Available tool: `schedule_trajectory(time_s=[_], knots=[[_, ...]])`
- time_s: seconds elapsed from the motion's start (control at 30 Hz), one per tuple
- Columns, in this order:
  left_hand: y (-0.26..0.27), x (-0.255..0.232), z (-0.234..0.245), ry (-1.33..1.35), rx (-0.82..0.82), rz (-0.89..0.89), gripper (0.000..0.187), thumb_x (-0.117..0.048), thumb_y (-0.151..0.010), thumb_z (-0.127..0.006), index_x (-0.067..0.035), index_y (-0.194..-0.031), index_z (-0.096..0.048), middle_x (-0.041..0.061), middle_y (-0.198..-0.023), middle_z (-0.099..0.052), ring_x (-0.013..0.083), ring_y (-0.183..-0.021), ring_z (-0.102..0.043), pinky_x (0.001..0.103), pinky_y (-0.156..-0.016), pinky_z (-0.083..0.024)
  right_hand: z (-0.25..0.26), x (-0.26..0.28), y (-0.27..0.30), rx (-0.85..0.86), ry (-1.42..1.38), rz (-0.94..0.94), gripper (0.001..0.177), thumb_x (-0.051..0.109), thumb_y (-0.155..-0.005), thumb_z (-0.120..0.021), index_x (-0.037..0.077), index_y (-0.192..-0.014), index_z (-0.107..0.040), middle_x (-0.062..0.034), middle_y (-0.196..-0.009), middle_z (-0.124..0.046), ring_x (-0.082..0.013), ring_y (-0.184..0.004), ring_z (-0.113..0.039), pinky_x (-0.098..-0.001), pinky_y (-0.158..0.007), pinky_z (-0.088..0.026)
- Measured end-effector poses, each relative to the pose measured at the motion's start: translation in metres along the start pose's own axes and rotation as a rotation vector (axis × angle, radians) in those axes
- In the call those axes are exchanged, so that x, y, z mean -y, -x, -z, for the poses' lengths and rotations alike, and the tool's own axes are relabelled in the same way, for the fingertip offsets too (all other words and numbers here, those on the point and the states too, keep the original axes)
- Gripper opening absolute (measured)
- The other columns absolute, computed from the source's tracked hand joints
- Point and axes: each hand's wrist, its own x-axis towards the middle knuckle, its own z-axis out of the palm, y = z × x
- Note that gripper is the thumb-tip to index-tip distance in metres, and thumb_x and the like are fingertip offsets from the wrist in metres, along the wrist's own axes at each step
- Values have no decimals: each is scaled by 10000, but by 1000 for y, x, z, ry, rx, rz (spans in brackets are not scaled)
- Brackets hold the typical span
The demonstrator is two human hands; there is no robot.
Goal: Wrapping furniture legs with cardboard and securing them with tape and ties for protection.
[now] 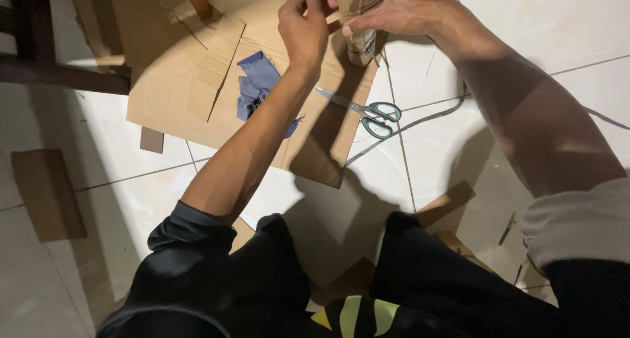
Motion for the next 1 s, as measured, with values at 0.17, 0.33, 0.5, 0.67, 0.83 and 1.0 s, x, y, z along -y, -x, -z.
schedule_trajectory(time_s=[0.17,0.33,0.5,0.67,0.83,1.0], knots=[[30,34,-2,-157,-129,-183,527,-536,-923,-434,-80,-897,-698,124,-846,-789,252,-708,-824,334,-505,-686,-15,-10,-3,-97,-256,275,312,317,-905,-768,153,-1166,-718,-11,-1192,-742,-164,-1070,-675,-314,-924,-514],[53,51,1,-84,-79,-479,292,-346,-1013,-537,-88,-936,-650,100,-1022,-760,224,-932,-728,359,-797,-591,-19,-3,18,-197,-136,335,292,418,-1029,-738,129,-1056,-763,-31,-1051,-757,-183,-954,-679,-325,-771,-447],[50,51,4,-21,54,-453,270,-329,-1005,-579,-81,-965,-679,98,-1067,-757,191,-857,-731,315,-735,-615,-67,-58,-30,-691,200,495,632,534,-1024,-849,-56,-1148,-658,-91,-827,-622,-279,-715,-603,-427,-718,-510],[51,49,5,10,83,-335,267,-320,-948,-644,-61,-971,-708,126,-1084,-758,259,-1017,-730,382,-812,-679,-84,-46,11,-766,161,527,231,166,-1134,-629,-36,-1234,-583,-229,-914,-690,-457,-684,-631,-556,-599,-468],[53,56,5,-154,39,-450,314,-362,-943,-595,-64,-920,-689,133,-1040,-772,275,-999,-744,382,-864,-585,-121,-76,-4,-1046,214,624,189,104,-1178,-453,38,-1064,-589,-57,-851,-622,-138,-592,-517,-286,-442,-424],[55,50,7,-242,67,-630,322,-346,-989,-520,-64,-884,-631,110,-963,-663,238,-877,-681,363,-775,-563,-127,-63,12,-966,260,717,106,30,-1136,-537,13,-1241,-546,-62,-758,-653,-178,-577,-629,-310,-443,-507]])
